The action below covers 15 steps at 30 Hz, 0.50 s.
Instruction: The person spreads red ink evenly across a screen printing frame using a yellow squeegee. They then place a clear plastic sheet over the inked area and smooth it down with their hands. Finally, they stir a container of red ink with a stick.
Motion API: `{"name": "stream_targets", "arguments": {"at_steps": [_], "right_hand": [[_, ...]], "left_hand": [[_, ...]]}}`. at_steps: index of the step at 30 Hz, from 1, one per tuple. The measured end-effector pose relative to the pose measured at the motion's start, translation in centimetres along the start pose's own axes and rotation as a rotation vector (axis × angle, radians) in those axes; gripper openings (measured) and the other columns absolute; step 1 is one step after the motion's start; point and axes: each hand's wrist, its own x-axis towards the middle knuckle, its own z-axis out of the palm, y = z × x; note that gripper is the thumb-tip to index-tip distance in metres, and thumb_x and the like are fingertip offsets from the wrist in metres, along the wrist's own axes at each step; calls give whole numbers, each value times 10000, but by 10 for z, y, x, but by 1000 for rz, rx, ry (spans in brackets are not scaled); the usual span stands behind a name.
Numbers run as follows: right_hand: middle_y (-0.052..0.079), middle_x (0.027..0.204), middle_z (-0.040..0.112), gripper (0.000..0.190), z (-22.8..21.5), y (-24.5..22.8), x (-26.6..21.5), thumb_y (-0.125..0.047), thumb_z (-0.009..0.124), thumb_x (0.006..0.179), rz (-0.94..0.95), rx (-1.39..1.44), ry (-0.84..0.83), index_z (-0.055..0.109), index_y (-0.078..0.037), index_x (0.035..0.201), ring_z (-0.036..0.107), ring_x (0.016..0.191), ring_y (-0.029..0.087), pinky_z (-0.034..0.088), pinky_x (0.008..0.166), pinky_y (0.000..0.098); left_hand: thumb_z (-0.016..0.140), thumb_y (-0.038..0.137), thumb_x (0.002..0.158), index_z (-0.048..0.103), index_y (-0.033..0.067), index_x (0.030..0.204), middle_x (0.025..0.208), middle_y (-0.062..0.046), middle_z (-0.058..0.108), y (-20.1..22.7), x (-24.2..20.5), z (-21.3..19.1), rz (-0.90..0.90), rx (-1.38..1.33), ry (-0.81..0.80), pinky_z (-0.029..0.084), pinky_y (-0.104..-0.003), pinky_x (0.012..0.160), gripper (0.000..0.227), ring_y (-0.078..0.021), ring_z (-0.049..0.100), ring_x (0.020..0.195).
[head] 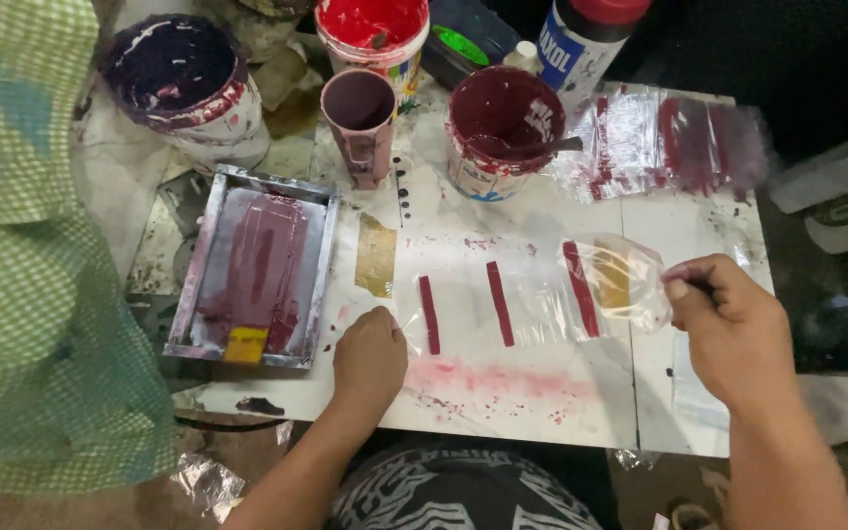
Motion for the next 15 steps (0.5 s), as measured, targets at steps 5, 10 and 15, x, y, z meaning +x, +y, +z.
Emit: {"name": "stream_targets", "arguments": {"at_steps": [5,10,15], "right_hand": [[86,835,667,133,-10,3,15,-137,586,1050,-143,-56,33,696,-91,1108,619,807,200,481,768,366],[99,847,664,103,-32,2,29,-76,594,1074,-198,-69,76,680,-49,1123,591,793,187,478,756,343],[125,872,686,157,-59,37,84,-153,583,1080,-41,-184,152,698,-79,1159,621,809,227,469,739,400]], "left_hand": [[458,149,993,535,97,822,784,-54,605,15,-4,-12,-36,-64,-6,422,-417,611,195,-244,551,696],[465,194,1028,519,123,839,710,-26,558,46,-9,-21,-49,-126,-23,379,-393,571,210,-203,502,634],[505,175,990,523,122,856,742,-19,570,75,18,4,161,-125,102,386,-420,533,146,-238,485,604]]}}
